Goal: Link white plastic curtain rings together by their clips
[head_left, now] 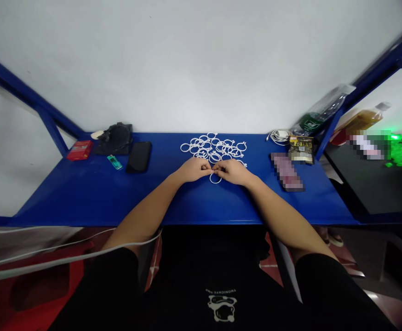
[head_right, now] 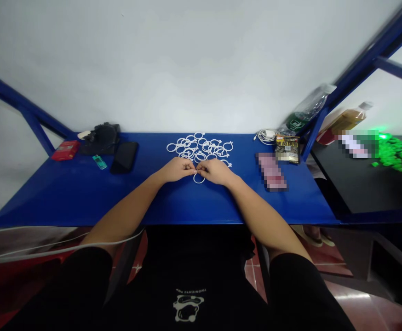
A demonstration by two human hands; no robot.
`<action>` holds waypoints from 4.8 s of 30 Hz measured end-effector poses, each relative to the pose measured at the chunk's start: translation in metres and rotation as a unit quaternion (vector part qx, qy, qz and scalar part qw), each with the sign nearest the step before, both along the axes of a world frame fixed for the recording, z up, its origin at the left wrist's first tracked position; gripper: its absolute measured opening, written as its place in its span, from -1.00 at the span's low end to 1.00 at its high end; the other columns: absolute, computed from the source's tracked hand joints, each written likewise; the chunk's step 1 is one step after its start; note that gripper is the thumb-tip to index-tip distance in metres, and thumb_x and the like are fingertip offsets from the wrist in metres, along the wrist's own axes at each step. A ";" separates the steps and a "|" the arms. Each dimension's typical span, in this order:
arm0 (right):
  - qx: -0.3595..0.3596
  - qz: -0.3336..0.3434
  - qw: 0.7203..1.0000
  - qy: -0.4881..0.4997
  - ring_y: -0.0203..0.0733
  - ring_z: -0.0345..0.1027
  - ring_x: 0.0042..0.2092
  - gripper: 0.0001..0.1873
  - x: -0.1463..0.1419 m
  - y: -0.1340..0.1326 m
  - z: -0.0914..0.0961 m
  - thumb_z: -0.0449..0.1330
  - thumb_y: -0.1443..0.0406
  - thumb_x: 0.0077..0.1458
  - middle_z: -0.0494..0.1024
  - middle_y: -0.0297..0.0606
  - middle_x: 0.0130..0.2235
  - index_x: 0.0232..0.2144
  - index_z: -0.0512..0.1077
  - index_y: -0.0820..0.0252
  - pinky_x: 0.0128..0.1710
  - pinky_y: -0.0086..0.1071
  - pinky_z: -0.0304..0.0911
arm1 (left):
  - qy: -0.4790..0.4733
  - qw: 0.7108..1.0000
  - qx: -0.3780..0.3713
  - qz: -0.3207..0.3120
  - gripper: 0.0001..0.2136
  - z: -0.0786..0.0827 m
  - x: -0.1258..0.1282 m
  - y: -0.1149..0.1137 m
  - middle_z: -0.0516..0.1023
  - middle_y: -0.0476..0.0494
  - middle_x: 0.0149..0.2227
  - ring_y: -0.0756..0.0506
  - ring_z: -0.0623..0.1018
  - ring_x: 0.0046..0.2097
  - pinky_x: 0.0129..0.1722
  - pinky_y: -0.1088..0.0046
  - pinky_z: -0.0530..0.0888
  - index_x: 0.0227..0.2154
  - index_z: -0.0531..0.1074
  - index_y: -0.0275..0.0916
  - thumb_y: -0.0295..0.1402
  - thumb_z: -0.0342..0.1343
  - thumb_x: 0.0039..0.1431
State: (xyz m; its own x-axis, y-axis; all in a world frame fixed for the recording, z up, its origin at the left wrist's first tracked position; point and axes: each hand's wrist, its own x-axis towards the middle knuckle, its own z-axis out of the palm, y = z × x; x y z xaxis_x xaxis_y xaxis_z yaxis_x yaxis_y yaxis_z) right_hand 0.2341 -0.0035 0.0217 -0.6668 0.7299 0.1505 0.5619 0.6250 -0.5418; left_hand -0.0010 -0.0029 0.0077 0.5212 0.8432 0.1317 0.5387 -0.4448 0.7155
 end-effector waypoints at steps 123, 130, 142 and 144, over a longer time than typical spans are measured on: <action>0.058 -0.156 0.986 0.025 -0.10 0.47 -0.19 -0.83 0.034 0.010 0.022 0.25 0.21 0.26 0.67 -0.17 -0.18 -0.22 0.61 0.15 -0.19 -0.31 0.26 | 0.060 0.991 0.115 0.017 -0.78 0.006 0.005 -0.013 0.66 -0.09 -0.20 -0.09 0.61 -0.19 -0.19 0.39 0.48 -0.06 0.61 -0.16 -0.23 0.25 0.30; -0.051 -0.126 0.968 0.213 -0.18 0.38 -0.34 -0.61 0.011 -0.003 0.014 0.31 -0.05 0.21 0.65 -0.23 -0.31 -0.25 0.63 0.14 -0.29 -0.32 0.26 | -0.065 0.990 0.089 0.090 -0.58 0.006 0.012 -0.014 0.68 -0.06 -0.26 0.07 0.41 -0.52 -0.42 0.49 0.39 0.12 0.52 -0.22 -0.31 0.33 0.21; -0.214 -0.021 0.938 0.271 -0.29 0.37 -0.42 -0.60 0.001 -0.008 0.013 0.27 -0.03 0.23 0.58 -0.29 -0.33 -0.16 0.62 0.14 -0.38 -0.39 0.31 | -0.112 0.967 0.187 0.130 -0.80 0.008 0.018 -0.018 0.68 -0.10 -0.27 0.05 0.47 -0.47 -0.36 0.47 0.46 -0.08 0.64 -0.19 -0.26 0.28 0.30; -0.195 -0.033 0.944 0.264 -0.29 0.37 -0.42 -0.60 0.001 -0.008 0.012 0.29 -0.04 0.22 0.59 -0.29 -0.33 -0.15 0.63 0.13 -0.37 -0.39 0.32 | -0.116 0.963 0.207 0.125 -0.82 0.010 0.017 -0.019 0.68 -0.11 -0.25 0.04 0.49 -0.44 -0.33 0.46 0.48 -0.09 0.64 -0.19 -0.28 0.26 0.31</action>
